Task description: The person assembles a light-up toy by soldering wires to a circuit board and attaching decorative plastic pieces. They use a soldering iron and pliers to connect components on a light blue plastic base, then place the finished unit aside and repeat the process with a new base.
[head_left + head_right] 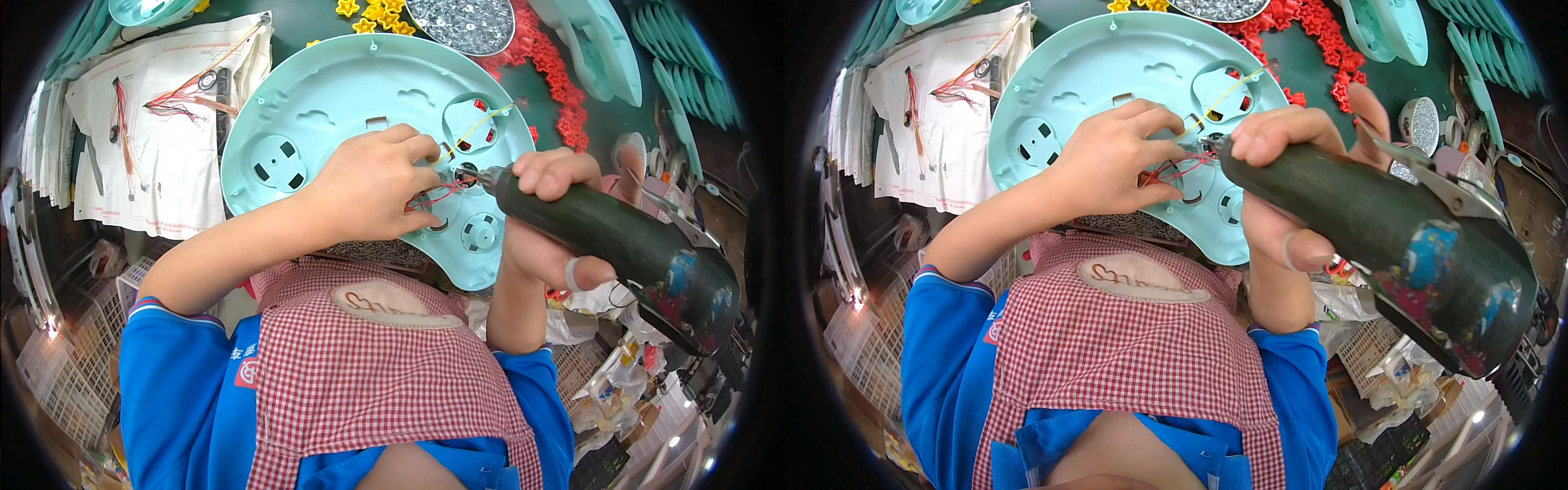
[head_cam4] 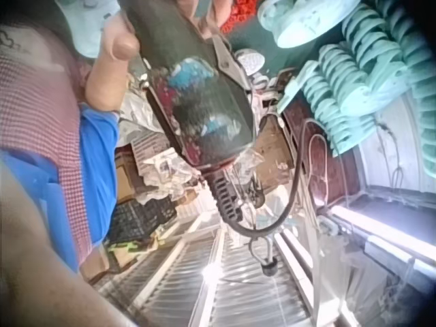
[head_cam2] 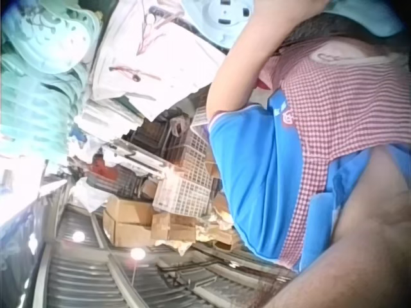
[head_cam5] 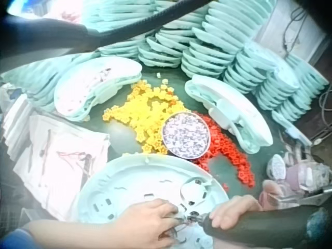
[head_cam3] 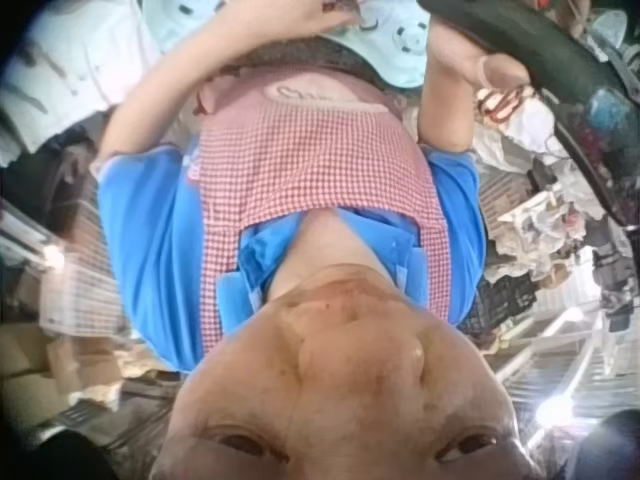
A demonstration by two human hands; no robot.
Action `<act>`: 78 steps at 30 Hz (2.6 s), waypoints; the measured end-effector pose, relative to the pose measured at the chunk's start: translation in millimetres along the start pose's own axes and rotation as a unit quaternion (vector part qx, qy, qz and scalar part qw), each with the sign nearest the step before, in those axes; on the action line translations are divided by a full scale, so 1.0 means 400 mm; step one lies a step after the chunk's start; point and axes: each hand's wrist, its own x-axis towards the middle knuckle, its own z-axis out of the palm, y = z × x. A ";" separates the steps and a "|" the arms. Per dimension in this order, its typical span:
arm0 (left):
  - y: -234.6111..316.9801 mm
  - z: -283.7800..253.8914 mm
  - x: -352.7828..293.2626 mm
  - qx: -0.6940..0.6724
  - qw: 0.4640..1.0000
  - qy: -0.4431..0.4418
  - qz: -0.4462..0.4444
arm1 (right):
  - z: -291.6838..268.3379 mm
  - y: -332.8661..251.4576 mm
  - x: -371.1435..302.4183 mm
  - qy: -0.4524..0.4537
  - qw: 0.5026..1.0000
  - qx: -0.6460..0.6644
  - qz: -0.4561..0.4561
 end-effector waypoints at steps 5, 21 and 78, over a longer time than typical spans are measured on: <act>0.000 0.003 -0.001 0.003 1.000 -0.005 -0.005 | 0.008 0.015 -0.009 0.004 0.999 -0.038 0.001; 0.018 -0.036 -0.012 0.042 0.986 -0.027 -0.162 | -0.129 -0.141 0.020 0.167 0.980 -0.087 -0.066; -0.005 -0.084 -0.050 -0.090 0.974 0.024 -0.206 | 0.046 0.109 -0.022 -0.329 0.746 -0.577 0.049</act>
